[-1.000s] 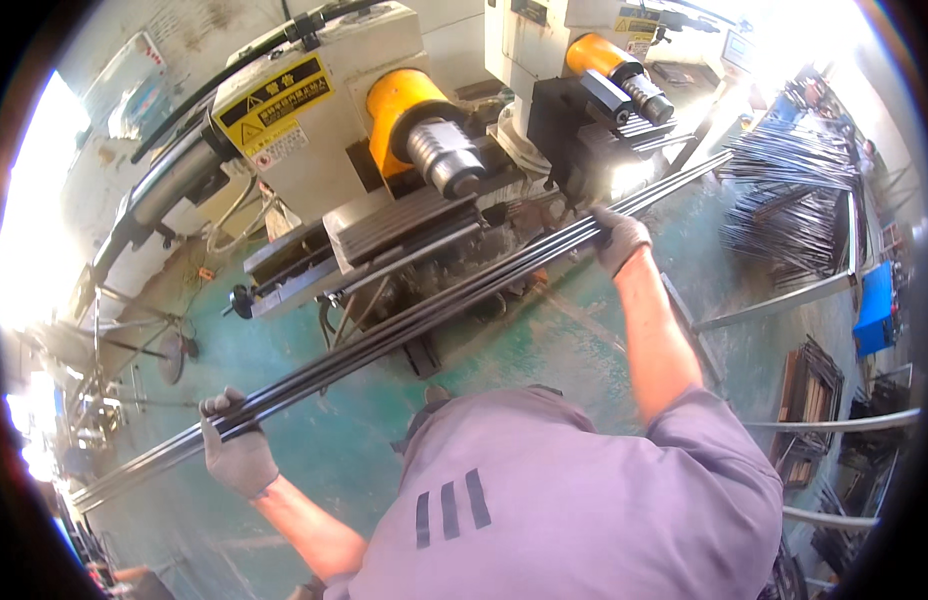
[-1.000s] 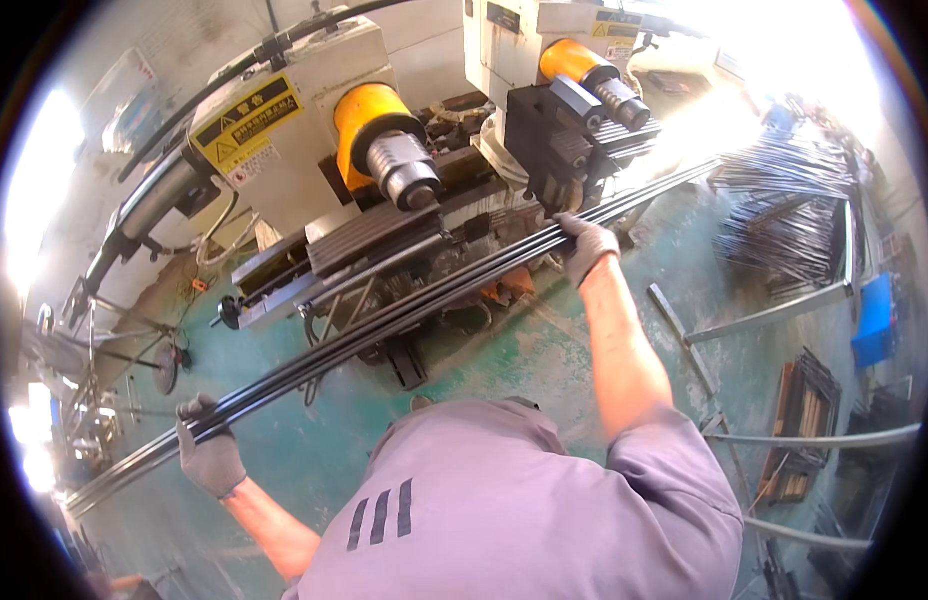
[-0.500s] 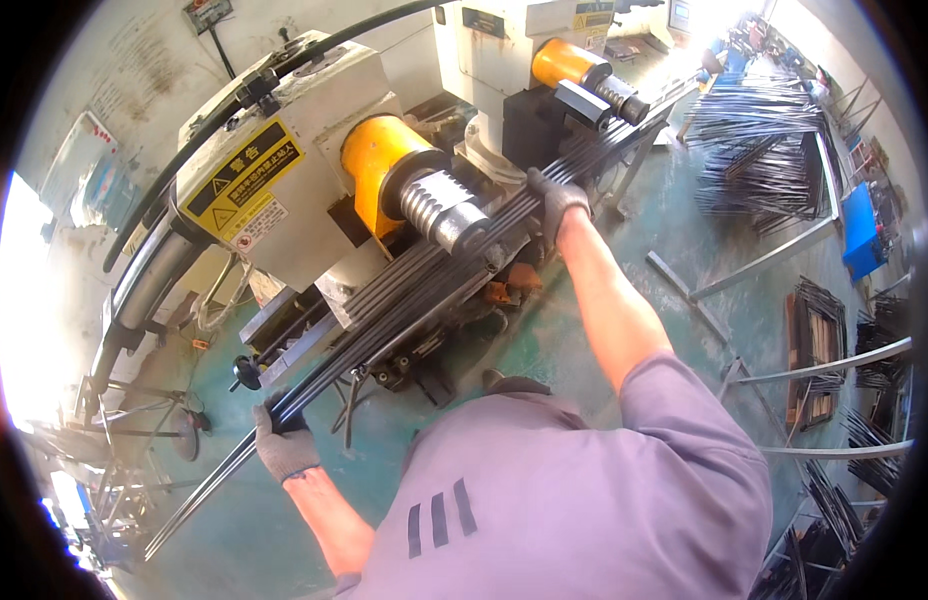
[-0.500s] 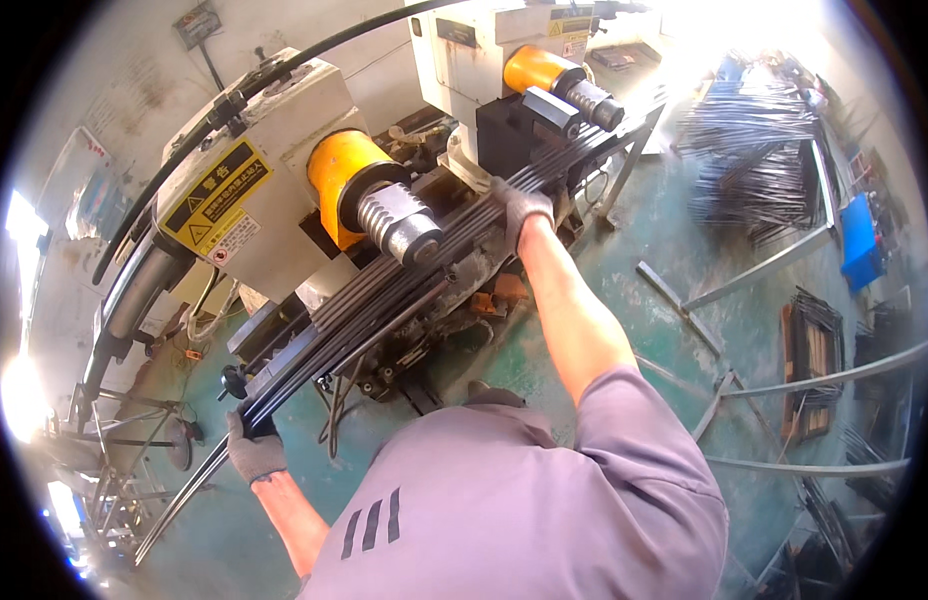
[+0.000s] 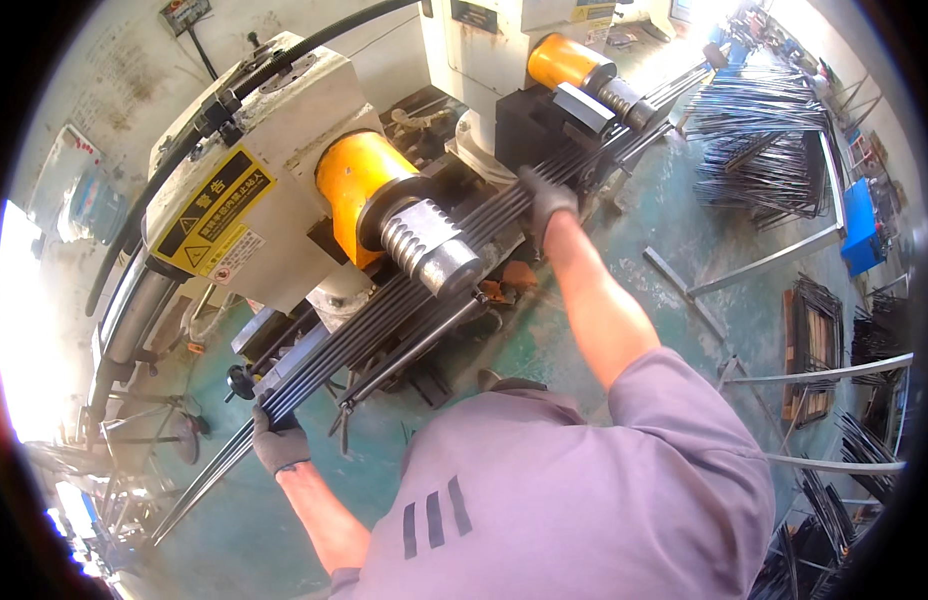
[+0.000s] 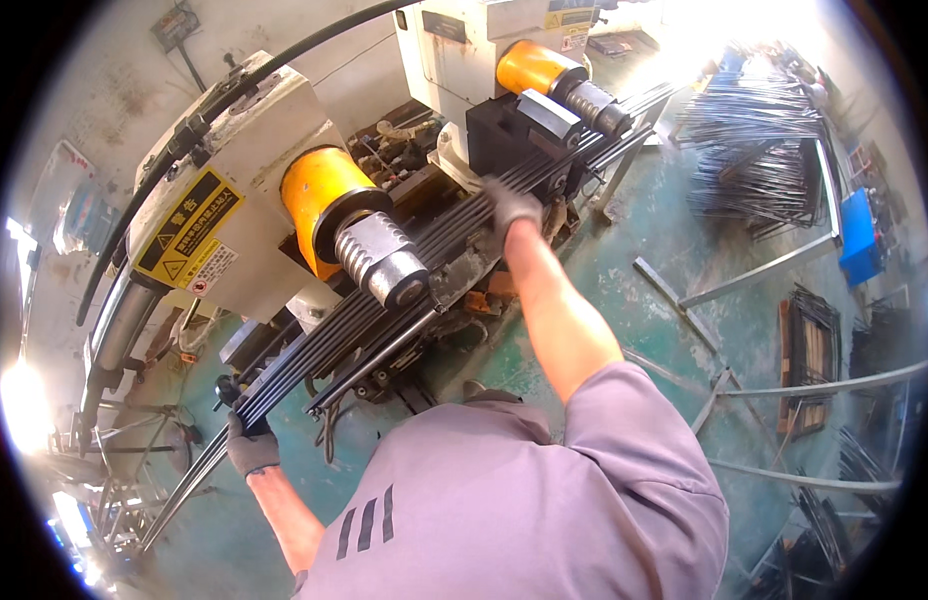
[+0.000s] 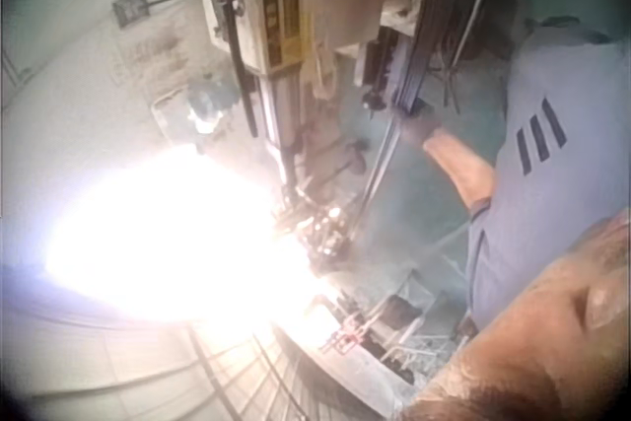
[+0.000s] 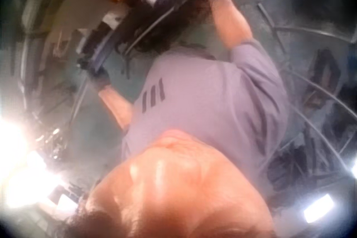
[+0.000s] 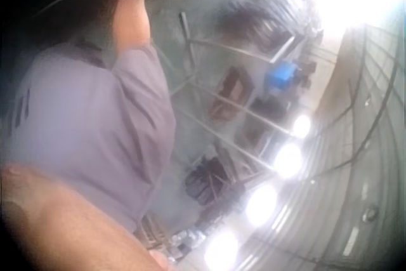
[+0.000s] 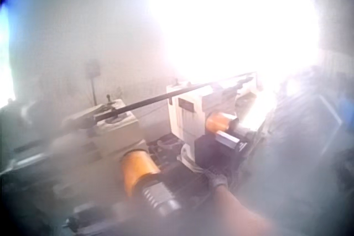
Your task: The person repeatedly picks up bundles of long metal rods from a floor stack and feeds them into a yellow and white bending machine. The machine bends the rods, and the person then removes the finished pieces and places them onto a metal rack. This cycle of loading, bending, and unloading is performed continuously throughout the clip.
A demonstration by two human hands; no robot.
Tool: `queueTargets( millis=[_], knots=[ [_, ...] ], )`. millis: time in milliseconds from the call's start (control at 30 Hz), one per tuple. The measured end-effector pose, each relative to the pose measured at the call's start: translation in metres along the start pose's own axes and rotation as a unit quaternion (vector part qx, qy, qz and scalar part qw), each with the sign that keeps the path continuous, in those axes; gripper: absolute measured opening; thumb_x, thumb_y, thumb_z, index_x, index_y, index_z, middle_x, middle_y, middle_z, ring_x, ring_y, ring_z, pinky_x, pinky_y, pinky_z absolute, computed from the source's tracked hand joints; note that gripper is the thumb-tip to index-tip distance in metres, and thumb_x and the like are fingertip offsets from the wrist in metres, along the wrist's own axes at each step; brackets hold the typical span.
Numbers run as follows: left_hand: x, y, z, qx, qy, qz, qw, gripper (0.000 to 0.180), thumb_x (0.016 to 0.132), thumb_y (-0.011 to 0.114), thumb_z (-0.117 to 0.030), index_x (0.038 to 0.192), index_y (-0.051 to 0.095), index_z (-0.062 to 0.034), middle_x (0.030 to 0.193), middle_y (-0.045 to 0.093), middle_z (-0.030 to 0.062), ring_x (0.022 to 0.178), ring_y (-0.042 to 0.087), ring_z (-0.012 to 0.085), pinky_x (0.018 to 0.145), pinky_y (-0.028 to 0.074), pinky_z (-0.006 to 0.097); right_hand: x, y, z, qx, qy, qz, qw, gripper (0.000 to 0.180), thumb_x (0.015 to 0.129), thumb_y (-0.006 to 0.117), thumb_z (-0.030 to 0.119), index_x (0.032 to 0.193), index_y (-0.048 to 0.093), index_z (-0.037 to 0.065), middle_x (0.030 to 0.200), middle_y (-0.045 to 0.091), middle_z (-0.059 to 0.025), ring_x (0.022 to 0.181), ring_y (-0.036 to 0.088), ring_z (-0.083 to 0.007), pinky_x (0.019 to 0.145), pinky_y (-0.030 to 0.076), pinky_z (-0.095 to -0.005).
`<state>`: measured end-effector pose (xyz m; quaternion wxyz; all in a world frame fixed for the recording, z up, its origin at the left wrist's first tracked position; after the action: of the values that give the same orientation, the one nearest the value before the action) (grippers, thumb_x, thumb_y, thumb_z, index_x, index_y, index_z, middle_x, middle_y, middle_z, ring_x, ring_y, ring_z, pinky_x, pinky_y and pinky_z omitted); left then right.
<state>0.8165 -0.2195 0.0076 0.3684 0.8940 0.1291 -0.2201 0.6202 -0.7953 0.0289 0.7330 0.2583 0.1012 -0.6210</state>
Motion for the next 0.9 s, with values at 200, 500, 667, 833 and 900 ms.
queueTargets(
  millis=[200, 500, 667, 833, 900],
  knots=[
    [-0.041, 0.046, 0.053, -0.001, -0.061, 0.092, 0.994, 0.03, 0.1, 0.052, -0.019, 0.117, 0.061, 0.0038, 0.116, 0.065, 0.0162, 0.113, 0.061, 0.0304, 0.103, 0.047, 0.045, -0.035, 0.024, -0.043, 0.073, 0.03, 0.071, 0.994, 0.045, 0.074, 0.084, 0.016, 0.109, 0.065, -0.006, 0.103, 0.07, -0.014, 0.09, 0.067, -0.0252, 0.079, 0.055, -0.0384],
    [0.018, -0.045, -0.036, -0.026, 0.057, 0.0, 0.998, 0.028, 0.102, 0.047, -0.018, 0.116, 0.059, 0.0026, 0.115, 0.066, 0.0166, 0.111, 0.062, 0.031, 0.101, 0.05, 0.045, 0.082, -0.018, 0.004, 0.17, 0.051, 0.098, 0.979, 0.028, 0.083, 0.078, 0.021, 0.103, 0.068, 0.005, 0.096, 0.069, -0.0075, 0.083, 0.065, -0.0214, 0.078, 0.054, -0.0383],
    [-0.01, -0.004, 0.004, -0.037, 0.056, -0.001, 0.998, 0.025, 0.101, 0.05, -0.016, 0.115, 0.059, 0.0026, 0.113, 0.066, 0.0164, 0.11, 0.062, 0.0301, 0.101, 0.05, 0.044, 0.005, 0.013, -0.037, 0.126, 0.061, 0.115, 0.984, 0.042, 0.083, 0.079, 0.017, 0.118, 0.062, 0.004, 0.102, 0.068, -0.0065, 0.089, 0.066, -0.022, 0.082, 0.055, -0.0413],
    [-0.041, 0.034, 0.046, -0.02, 0.004, 0.05, 0.999, 0.027, 0.1, 0.053, -0.018, 0.115, 0.058, 0.003, 0.118, 0.065, 0.0165, 0.112, 0.061, 0.0286, 0.103, 0.047, 0.042, -0.035, 0.031, -0.057, 0.128, 0.061, 0.127, 0.982, 0.041, 0.079, 0.081, 0.009, 0.112, 0.06, -0.001, 0.097, 0.068, -0.0118, 0.078, 0.068, -0.0248, 0.072, 0.059, -0.0402],
    [-0.052, 0.048, 0.065, -0.039, -0.054, 0.104, 0.992, 0.027, 0.1, 0.054, -0.02, 0.115, 0.058, 0.0027, 0.119, 0.064, 0.017, 0.113, 0.06, 0.0296, 0.104, 0.046, 0.043, 0.013, 0.01, -0.052, 0.116, 0.023, 0.099, 0.988, 0.03, 0.078, 0.081, 0.011, 0.1, 0.066, -0.003, 0.093, 0.069, -0.013, 0.075, 0.067, -0.0242, 0.067, 0.057, -0.0388]
  ],
)
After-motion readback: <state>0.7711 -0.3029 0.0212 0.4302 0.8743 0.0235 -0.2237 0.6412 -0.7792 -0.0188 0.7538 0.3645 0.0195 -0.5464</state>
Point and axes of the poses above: each hand's wrist, its own x-axis towards the middle knuckle, its own y-axis out of the palm, z = x × y, the point moved 6 cm from there along x, towards the middle knuckle
